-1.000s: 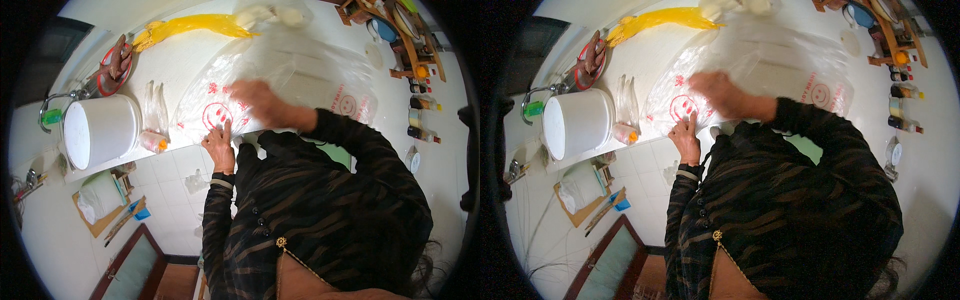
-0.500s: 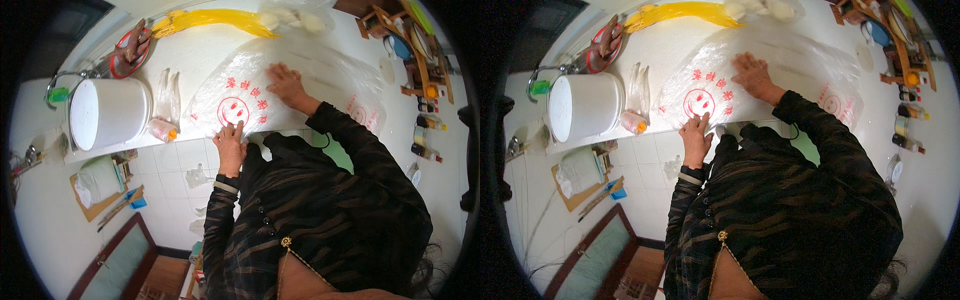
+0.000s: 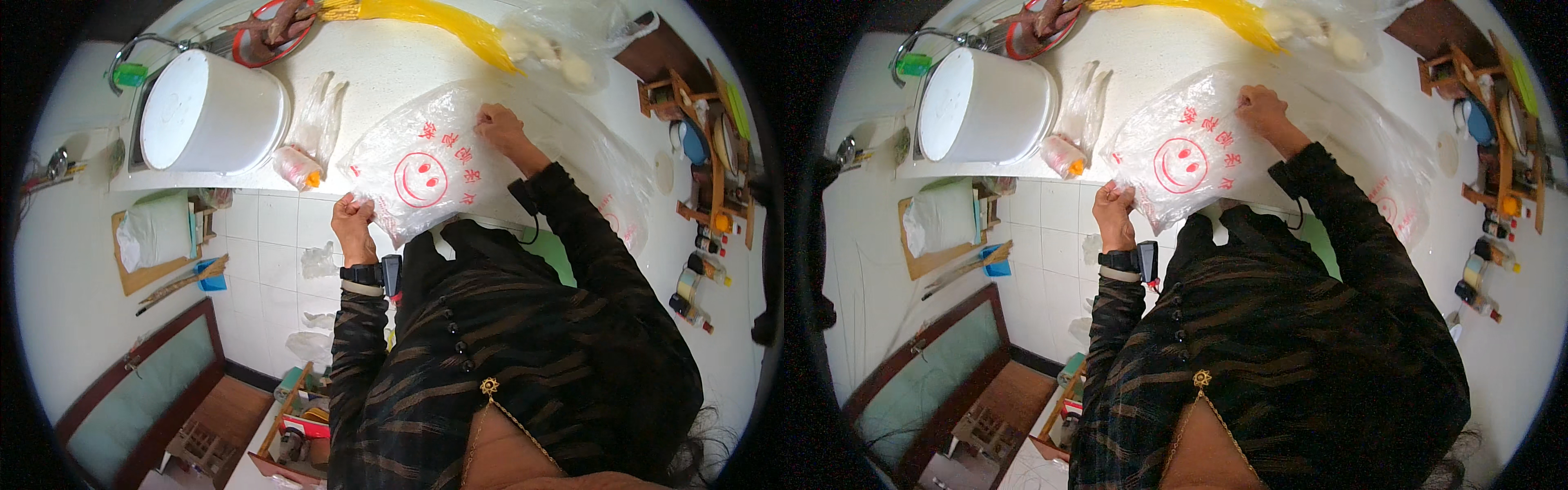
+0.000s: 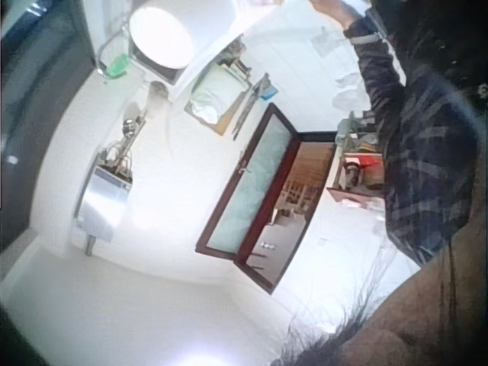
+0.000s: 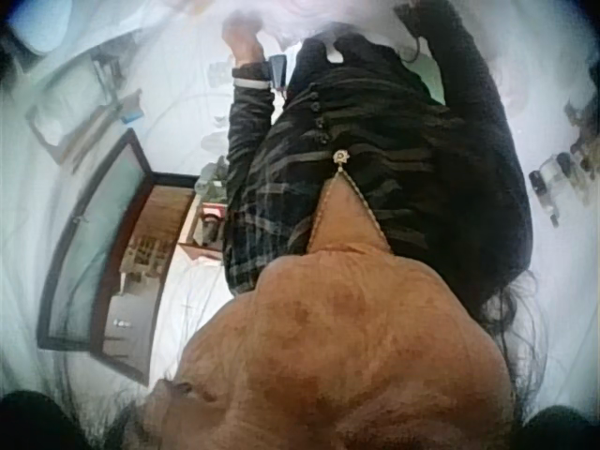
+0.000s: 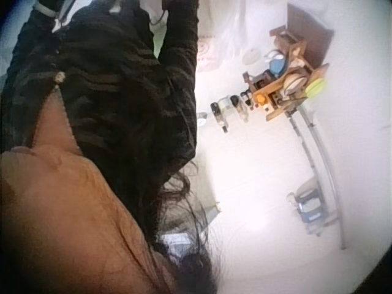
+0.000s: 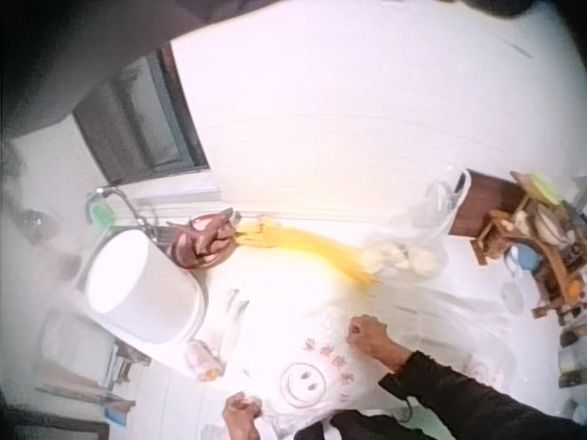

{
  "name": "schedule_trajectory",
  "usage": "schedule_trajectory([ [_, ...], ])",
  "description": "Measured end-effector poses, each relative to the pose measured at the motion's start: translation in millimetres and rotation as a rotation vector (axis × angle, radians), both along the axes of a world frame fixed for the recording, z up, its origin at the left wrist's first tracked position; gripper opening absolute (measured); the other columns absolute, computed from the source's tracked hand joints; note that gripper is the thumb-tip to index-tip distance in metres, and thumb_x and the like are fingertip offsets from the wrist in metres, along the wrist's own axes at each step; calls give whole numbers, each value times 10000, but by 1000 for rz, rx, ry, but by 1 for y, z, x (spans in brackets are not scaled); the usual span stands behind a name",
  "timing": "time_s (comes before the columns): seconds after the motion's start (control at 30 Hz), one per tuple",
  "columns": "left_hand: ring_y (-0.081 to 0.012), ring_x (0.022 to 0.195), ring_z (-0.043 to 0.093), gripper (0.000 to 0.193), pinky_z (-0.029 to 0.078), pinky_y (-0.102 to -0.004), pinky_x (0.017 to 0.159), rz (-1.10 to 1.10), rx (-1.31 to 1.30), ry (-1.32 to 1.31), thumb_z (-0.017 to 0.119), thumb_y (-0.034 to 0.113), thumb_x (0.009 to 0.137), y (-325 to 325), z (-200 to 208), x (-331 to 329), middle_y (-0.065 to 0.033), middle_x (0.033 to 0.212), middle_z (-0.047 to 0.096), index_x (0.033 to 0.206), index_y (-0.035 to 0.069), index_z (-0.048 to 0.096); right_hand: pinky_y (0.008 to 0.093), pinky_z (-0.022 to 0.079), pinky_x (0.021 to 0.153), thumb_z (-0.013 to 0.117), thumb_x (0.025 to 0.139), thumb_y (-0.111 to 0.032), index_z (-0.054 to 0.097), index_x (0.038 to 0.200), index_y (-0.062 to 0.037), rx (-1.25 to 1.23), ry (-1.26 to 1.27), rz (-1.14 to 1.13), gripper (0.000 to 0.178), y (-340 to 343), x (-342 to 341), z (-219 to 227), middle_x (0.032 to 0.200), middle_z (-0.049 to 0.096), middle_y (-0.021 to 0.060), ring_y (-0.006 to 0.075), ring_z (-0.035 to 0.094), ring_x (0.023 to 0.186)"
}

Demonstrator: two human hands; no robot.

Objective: The person repeatedly picks up small plastic bags from the floor and countertop, opens them, and places them into a larger white plastic bag with red text. The person also folds and ties the larger bag after filling it.

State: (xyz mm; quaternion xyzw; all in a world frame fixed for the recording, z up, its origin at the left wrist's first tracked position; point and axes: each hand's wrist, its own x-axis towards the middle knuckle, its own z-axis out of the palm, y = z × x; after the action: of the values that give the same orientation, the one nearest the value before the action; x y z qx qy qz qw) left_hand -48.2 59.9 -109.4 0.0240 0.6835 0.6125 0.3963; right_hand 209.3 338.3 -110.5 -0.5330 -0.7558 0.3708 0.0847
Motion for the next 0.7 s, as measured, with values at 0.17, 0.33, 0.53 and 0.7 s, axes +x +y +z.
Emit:
schedule_trajectory([
  [0.17,-196,995,676,892,568,-316,893,-121,203,-8,606,-220,820,-4,36,1,-135,1147,702,1628,5,300,331,568,832,718,900,-108,623,1116,32,-430,525,-112,274,9,8,23,933,720,145,233,700,919],
  [0.33,-106,940,616,637,514,-254,897,-170,263,286,602,-213,844,9,86,-7,-48,1198,714,1420,54,653,289,560,891,702,917,-88,497,1449,43,-209,686,-76,584,22,-13,89,1062,735,162,216,703,972],
  [0.53,-175,919,596,295,481,-281,856,-39,313,810,648,-185,857,1,131,-7,-52,946,706,1044,4,776,289,522,980,700,927,-91,466,1509,26,-14,829,18,638,26,-29,155,1153,718,101,188,662,1043],
  [0.7,-243,925,637,330,500,-341,865,-281,228,951,665,-195,783,-14,92,0,-86,948,732,976,46,782,312,521,968,688,907,-72,536,1455,26,-138,590,126,577,30,-5,122,1136,715,89,189,663,1043],
])
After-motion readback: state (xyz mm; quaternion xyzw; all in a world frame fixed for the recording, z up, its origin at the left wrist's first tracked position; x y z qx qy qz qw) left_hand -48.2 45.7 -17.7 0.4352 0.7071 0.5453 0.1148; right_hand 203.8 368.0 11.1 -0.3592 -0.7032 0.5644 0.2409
